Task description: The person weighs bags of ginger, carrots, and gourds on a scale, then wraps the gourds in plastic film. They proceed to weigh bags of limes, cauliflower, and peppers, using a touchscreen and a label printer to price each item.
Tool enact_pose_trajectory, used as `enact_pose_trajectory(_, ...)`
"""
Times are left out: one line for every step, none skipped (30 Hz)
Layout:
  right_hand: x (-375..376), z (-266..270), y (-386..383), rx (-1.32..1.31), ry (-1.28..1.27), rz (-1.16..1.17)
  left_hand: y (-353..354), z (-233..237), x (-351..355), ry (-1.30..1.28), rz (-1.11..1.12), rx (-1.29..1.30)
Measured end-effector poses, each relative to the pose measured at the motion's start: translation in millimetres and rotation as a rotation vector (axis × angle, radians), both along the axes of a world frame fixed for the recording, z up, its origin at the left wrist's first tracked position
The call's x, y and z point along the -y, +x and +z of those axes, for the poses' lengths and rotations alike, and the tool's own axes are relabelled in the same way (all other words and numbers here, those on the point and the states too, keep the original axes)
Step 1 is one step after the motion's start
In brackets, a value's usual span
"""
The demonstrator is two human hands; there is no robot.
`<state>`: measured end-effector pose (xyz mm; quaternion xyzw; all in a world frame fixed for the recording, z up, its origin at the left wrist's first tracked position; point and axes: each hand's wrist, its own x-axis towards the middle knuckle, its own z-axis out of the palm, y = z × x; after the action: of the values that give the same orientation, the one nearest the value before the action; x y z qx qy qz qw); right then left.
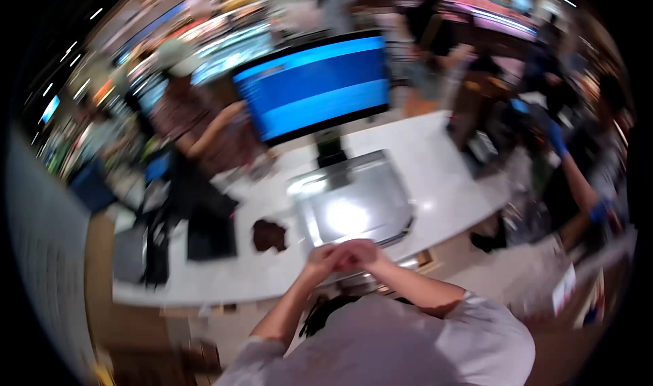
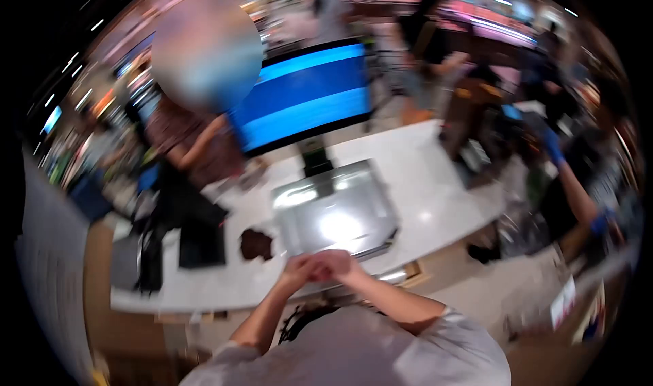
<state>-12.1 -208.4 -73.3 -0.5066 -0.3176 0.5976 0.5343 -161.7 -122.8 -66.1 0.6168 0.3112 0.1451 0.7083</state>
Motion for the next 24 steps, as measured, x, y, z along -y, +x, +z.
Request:
enact_pose_trajectory(6, 24, -12, -0.072, -0.013, -0.031, -5, -12, -4, 0.173, -0.03, -0.082)
enact_pose_trajectory(-1, -1, -8, -0.287, -0.084, 0.048, -9, -13, -3, 0.304, 0.013, -0.08)
enact_pose_trajectory(2, 9, -19, -0.311, -0.098, -0.011, -16, 4, 0, 0.239, 0.026, -0.074)
enact_pose_trajectory(0, 8, -25, -0.372, -0.09, 0.054, -25, 5, 6, 0.166, 0.083, -0.034)
enact_pose_trajectory(0, 7, -27, -0.431, -0.084, 0.102, -30, 5, 9, 0.095, 0.122, 0.016)
enact_pose_trajectory(2, 5, -26, -0.492, -0.078, 0.133, -32, 5, 13, 0.026, 0.145, 0.07)
enact_pose_trajectory(2, 0, -26, -0.623, -0.06, 0.196, -36, 2, 16, -0.025, 0.158, 0.103)
enact_pose_trajectory(3, -3, -28, -0.675, -0.062, 0.2, -39, 2, 20, -0.062, 0.189, 0.135)
enact_pose_trajectory(5, 2, -33, -0.729, -0.064, 0.199, -42, 4, 24, -0.099, 0.213, 0.167)
enact_pose_trajectory(6, 5, -36, -0.784, -0.063, 0.196, -45, 5, 26, -0.133, 0.235, 0.198)
enact_pose_trajectory(6, 5, -35, -0.859, 0.039, 0.335, -49, 2, 28, -0.134, 0.242, 0.213)
enact_pose_trajectory(6, 8, -38, -0.815, 0.045, 0.365, -52, -1, 29, -0.136, 0.245, 0.228)
enact_pose_trajectory(7, 11, -41, -0.77, 0.052, 0.391, -55, -3, 30, -0.138, 0.244, 0.243)
enact_pose_trajectory(8, 14, -43, -0.724, 0.061, 0.412, -57, -4, 30, -0.097, 0.266, 0.234)
enact_pose_trajectory(9, 11, -42, -0.639, 0.008, 0.392, -59, -2, 31, -0.06, 0.284, 0.225)
enact_pose_trajectory(10, 10, -41, -0.591, 0.046, 0.429, -60, 0, 32, -0.025, 0.297, 0.216)
enact_pose_trajectory(11, 9, -40, -0.545, 0.083, 0.461, -60, 2, 33, -0.361, 0.37, 0.305)
enact_pose_trajectory(12, 9, -41, -0.501, 0.117, 0.489, -60, 5, 35, -0.354, 0.358, 0.337)
enact_pose_trajectory(11, 9, -41, -0.498, 0.143, 0.542, -61, 8, 36, -0.348, 0.346, 0.368)
enact_pose_trajectory(13, 11, -41, -0.507, 0.139, 0.562, -61, 9, 35, -0.343, 0.335, 0.395)
enact_pose_trajectory(14, 20, -43, -0.52, 0.134, 0.584, -62, 10, 32, -0.365, 0.326, 0.386)
enact_pose_trajectory(17, 28, -46, -0.534, 0.125, 0.612, -61, 9, 31, -0.356, 0.334, 0.364)
enact_pose_trajectory(21, 34, -52, -0.54, 0.124, 0.627, -61, 7, 29, -0.347, 0.345, 0.344)
enact_pose_trajectory(21, 34, -55, -0.558, 0.127, 0.62, -60, 3, 27, -0.336, 0.358, 0.327)
